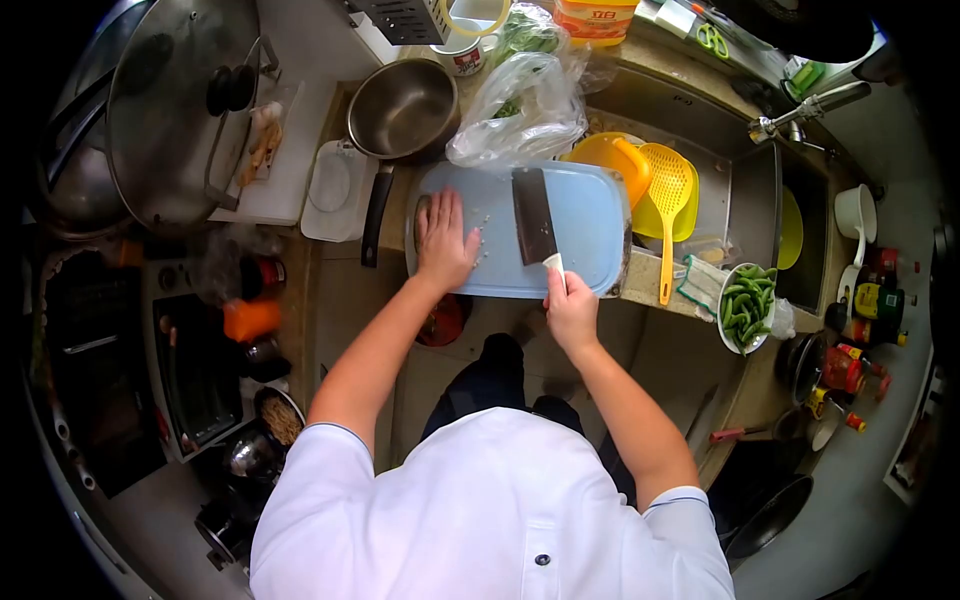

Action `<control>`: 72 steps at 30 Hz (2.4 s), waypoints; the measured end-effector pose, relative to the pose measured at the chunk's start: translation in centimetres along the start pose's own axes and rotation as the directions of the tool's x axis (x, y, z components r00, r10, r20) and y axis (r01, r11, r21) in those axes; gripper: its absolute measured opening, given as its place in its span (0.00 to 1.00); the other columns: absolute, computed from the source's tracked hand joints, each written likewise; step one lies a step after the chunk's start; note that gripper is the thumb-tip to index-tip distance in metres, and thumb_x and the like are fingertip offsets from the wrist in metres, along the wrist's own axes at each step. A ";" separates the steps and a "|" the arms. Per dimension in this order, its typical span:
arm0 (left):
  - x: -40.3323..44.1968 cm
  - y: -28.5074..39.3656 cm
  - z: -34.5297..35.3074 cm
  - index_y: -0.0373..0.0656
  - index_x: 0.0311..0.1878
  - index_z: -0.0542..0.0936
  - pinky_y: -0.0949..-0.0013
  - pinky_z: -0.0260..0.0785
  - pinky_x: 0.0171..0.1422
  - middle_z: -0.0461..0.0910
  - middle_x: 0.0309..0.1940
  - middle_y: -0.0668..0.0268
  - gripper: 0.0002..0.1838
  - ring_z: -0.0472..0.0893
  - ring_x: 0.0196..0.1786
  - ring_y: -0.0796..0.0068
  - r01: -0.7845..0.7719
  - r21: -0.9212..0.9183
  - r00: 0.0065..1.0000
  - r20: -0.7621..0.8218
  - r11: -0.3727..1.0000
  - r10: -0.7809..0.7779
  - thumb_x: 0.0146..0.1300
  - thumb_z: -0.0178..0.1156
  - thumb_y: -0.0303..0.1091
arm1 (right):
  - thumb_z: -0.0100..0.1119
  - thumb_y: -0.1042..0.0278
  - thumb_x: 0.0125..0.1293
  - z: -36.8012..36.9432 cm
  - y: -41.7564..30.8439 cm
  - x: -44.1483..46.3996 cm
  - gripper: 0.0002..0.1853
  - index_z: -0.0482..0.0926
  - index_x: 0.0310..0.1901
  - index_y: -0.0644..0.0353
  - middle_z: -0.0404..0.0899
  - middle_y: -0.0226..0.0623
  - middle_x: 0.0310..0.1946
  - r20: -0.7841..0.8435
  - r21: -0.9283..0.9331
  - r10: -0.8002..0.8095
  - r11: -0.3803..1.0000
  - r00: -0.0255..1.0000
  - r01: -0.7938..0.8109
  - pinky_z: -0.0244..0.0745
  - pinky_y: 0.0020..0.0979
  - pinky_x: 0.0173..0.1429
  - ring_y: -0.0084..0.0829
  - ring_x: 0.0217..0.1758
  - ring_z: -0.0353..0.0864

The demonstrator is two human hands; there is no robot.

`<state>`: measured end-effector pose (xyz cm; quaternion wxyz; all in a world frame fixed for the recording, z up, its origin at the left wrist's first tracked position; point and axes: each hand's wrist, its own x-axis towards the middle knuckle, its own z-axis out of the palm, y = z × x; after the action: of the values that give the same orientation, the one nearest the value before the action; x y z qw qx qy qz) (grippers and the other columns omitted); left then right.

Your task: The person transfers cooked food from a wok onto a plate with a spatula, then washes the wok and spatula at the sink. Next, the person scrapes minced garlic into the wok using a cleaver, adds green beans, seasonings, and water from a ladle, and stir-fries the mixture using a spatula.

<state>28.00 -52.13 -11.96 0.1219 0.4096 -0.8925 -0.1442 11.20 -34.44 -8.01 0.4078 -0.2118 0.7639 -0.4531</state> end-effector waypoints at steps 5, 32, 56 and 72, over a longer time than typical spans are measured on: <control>-0.5 0.1 -1.6 0.33 0.74 0.60 0.44 0.42 0.81 0.57 0.77 0.47 0.34 0.55 0.79 0.45 -0.127 -0.095 0.988 0.072 0.987 0.134 0.69 0.52 0.40 | 0.57 0.55 0.74 0.1 0.2 0.2 0.22 0.78 0.28 0.66 0.75 0.36 0.16 0.118 -0.128 -0.139 0.980 0.983 0.154 0.69 0.35 0.29 0.26 0.20 0.72; -4.5 18.3 -5.3 0.26 0.77 0.48 0.45 0.31 0.84 0.41 0.81 0.41 0.45 0.41 0.83 0.42 -0.290 -0.165 0.939 0.139 0.943 0.314 0.67 0.55 0.43 | 0.54 0.52 0.77 -7.7 1.5 -9.5 0.19 0.77 0.34 0.59 0.74 0.29 0.18 0.204 0.569 0.101 0.797 0.974 -0.202 0.60 0.23 0.14 0.18 0.11 0.67; -30.9 82.2 9.2 0.59 0.78 0.62 0.38 0.42 0.80 0.48 0.80 0.44 0.29 0.50 0.80 0.38 -0.811 -0.485 -0.334 -0.076 -0.327 0.940 0.76 0.43 0.51 | 0.56 0.51 0.75 -43.3 16.4 -58.6 0.21 0.76 0.35 0.64 0.74 0.33 0.18 -0.724 0.690 0.623 0.659 0.296 0.301 0.59 0.25 0.14 0.20 0.12 0.67; -33.5 85.0 8.1 0.48 0.49 0.87 0.41 0.64 0.70 0.84 0.48 0.54 0.14 0.82 0.57 0.54 -0.876 -0.477 -0.314 0.455 -0.070 0.833 0.63 0.59 0.36 | 0.57 0.62 0.75 -47.4 17.4 -57.7 0.14 0.80 0.47 0.67 0.76 0.44 0.26 -0.999 0.037 0.040 0.935 0.000 -0.353 0.72 0.30 0.39 0.26 0.29 0.67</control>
<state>-12.62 27.78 7.60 -0.1489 -0.4596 -0.8684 -0.1117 6.67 38.84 13.96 -0.2050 0.2274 0.8968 -0.3195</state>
